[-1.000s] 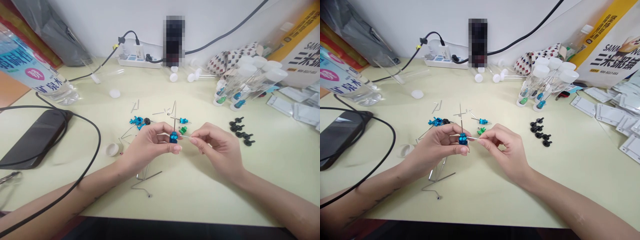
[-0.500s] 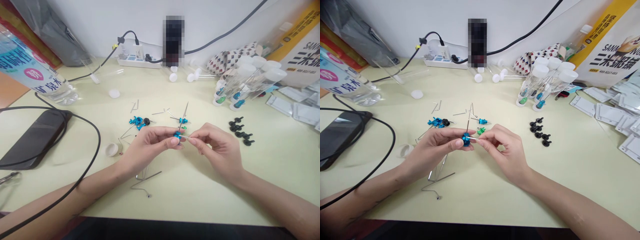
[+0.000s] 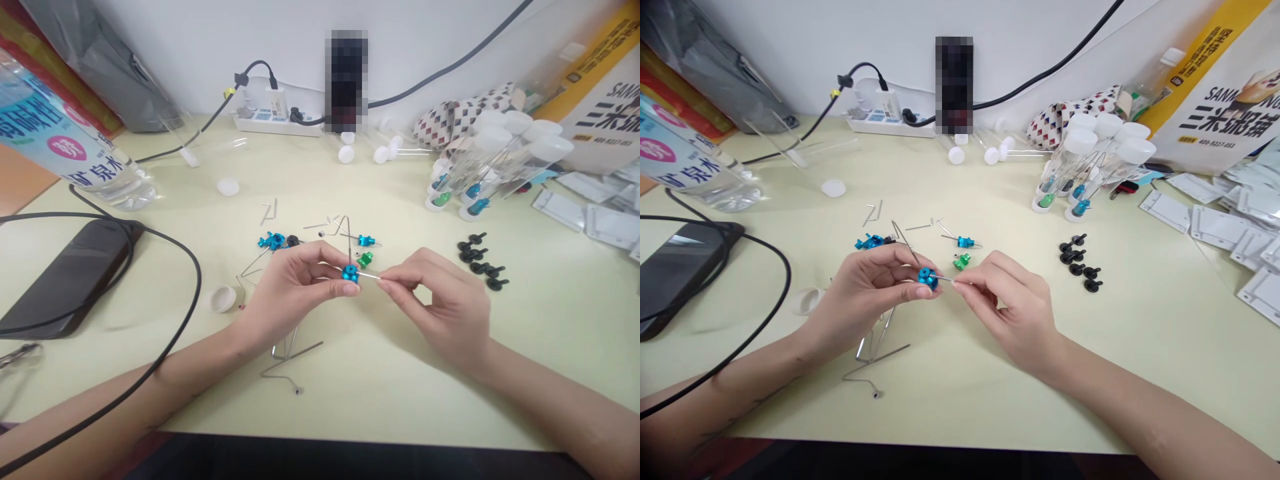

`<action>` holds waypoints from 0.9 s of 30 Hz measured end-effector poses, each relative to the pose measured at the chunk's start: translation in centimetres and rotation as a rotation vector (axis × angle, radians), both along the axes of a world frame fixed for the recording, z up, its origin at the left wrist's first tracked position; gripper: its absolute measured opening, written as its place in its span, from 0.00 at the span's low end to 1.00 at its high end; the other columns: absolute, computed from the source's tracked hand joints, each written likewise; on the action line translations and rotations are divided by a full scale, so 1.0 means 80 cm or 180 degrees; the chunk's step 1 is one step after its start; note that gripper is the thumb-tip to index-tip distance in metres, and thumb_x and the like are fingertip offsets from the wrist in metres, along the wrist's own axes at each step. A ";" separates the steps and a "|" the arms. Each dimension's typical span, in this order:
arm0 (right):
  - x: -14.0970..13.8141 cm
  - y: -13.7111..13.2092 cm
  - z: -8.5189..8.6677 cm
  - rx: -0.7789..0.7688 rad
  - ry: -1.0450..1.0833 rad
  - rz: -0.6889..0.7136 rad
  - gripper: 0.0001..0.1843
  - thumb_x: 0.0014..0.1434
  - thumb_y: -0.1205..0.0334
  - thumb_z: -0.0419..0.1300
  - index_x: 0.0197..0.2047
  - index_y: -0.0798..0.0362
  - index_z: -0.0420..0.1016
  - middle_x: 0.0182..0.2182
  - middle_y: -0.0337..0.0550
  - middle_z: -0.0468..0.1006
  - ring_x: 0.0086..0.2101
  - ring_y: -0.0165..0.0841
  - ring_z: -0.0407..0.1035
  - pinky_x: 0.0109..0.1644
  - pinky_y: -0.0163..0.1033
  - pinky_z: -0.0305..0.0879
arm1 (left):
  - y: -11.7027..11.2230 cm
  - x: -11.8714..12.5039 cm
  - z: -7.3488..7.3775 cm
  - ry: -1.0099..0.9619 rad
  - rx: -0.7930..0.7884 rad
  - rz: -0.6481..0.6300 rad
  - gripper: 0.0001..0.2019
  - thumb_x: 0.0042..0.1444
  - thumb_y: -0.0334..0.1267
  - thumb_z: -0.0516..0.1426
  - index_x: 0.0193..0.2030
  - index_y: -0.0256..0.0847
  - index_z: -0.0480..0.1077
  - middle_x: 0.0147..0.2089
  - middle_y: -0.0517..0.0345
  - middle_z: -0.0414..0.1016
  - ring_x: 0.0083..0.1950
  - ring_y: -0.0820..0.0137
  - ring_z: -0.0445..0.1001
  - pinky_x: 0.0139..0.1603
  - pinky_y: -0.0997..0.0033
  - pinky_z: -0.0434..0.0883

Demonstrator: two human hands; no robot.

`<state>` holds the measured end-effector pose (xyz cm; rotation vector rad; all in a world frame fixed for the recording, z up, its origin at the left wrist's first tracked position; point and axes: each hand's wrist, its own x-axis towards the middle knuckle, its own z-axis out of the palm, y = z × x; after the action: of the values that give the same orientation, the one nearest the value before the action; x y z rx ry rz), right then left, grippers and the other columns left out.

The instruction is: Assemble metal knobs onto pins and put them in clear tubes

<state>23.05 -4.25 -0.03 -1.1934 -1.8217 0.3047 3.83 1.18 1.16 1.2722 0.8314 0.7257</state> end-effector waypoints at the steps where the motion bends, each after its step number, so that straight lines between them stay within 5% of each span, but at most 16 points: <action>1: 0.001 -0.001 0.000 0.0109 -0.0134 -0.0015 0.06 0.56 0.72 0.59 0.36 0.53 0.74 0.26 0.39 0.72 0.24 0.26 0.63 0.24 0.33 0.58 | 0.000 0.000 0.000 0.0019 0.0043 0.0025 0.08 0.46 0.29 0.64 0.34 0.38 0.71 0.35 0.58 0.76 0.38 0.69 0.76 0.42 0.70 0.73; 10: 0.010 -0.002 -0.001 0.1434 -0.1427 -0.0205 0.07 0.53 0.74 0.63 0.36 0.56 0.75 0.25 0.41 0.73 0.26 0.26 0.66 0.27 0.32 0.62 | -0.002 -0.001 -0.003 0.0030 0.0396 -0.0019 0.07 0.47 0.27 0.63 0.33 0.37 0.71 0.36 0.57 0.75 0.37 0.70 0.76 0.40 0.71 0.75; 27: 0.004 -0.004 0.001 0.0952 -0.1293 -0.0095 0.04 0.56 0.72 0.60 0.34 0.55 0.74 0.24 0.39 0.72 0.22 0.23 0.61 0.23 0.31 0.55 | -0.003 -0.004 -0.011 0.0360 0.1291 0.0014 0.05 0.51 0.29 0.62 0.35 0.38 0.73 0.36 0.57 0.77 0.39 0.71 0.75 0.42 0.72 0.75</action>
<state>23.39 -4.55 0.02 -1.1236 -2.1016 -0.2406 3.52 0.90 0.27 1.6865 0.8023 0.8603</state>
